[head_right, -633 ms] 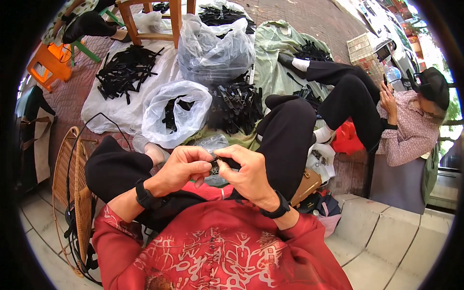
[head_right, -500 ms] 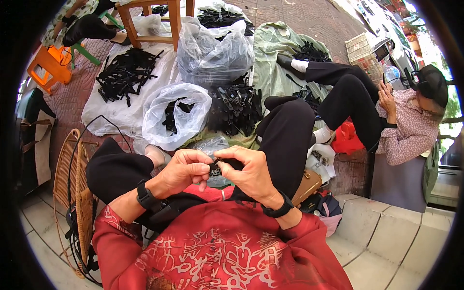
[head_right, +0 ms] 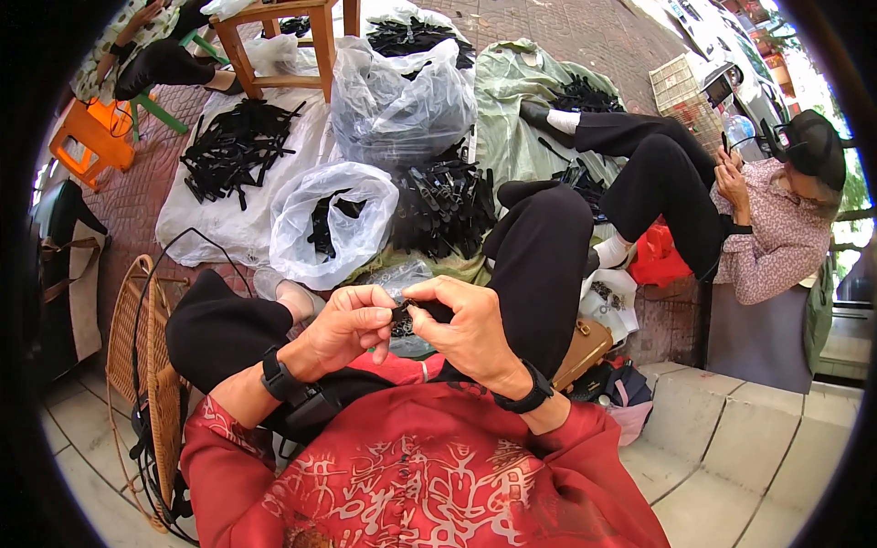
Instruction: Manually sorting and organizing black shoe components on a sidewalk.
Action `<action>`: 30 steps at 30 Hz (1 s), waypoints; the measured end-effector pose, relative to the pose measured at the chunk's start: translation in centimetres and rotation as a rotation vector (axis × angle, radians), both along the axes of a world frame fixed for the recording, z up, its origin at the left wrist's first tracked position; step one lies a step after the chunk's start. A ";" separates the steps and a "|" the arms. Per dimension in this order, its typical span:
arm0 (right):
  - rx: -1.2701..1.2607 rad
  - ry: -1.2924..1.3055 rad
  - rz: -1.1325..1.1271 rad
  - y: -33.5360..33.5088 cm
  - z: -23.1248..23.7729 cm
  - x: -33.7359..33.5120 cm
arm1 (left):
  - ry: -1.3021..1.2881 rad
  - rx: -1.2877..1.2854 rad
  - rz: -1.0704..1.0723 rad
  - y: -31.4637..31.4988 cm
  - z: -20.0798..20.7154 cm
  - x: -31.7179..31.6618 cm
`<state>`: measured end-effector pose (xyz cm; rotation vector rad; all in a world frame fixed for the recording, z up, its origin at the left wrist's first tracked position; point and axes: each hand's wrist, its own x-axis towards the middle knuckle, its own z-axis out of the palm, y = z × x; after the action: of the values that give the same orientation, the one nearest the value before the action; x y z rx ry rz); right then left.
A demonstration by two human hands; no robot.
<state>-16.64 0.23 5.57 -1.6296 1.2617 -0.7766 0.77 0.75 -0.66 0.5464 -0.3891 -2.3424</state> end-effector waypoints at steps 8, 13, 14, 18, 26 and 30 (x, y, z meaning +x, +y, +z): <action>-0.354 0.148 0.067 -0.3 -1.0 0.2 | -0.241 -0.099 0.042 -0.2 0.4 0.1; -0.339 0.105 0.096 -0.5 -0.9 0.1 | -0.156 -0.020 0.052 -0.4 0.3 0.1; -0.255 0.083 0.106 -0.5 -0.9 -0.1 | -0.119 0.018 0.049 -0.4 0.2 0.0; 0.044 -0.061 0.045 -0.4 -1.0 -0.3 | -0.069 0.067 0.035 -0.4 0.6 0.1; 0.442 -0.419 -0.004 -0.7 -0.8 -0.5 | 0.014 0.081 0.006 -0.2 0.8 0.4; 0.521 -0.544 -0.026 -0.6 -0.7 -0.5 | 0.051 0.077 -0.013 -0.3 0.8 0.4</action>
<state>-17.14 -0.42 4.91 -0.9024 0.9801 -0.7590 1.21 0.41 0.10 0.5213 -0.2805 -2.3871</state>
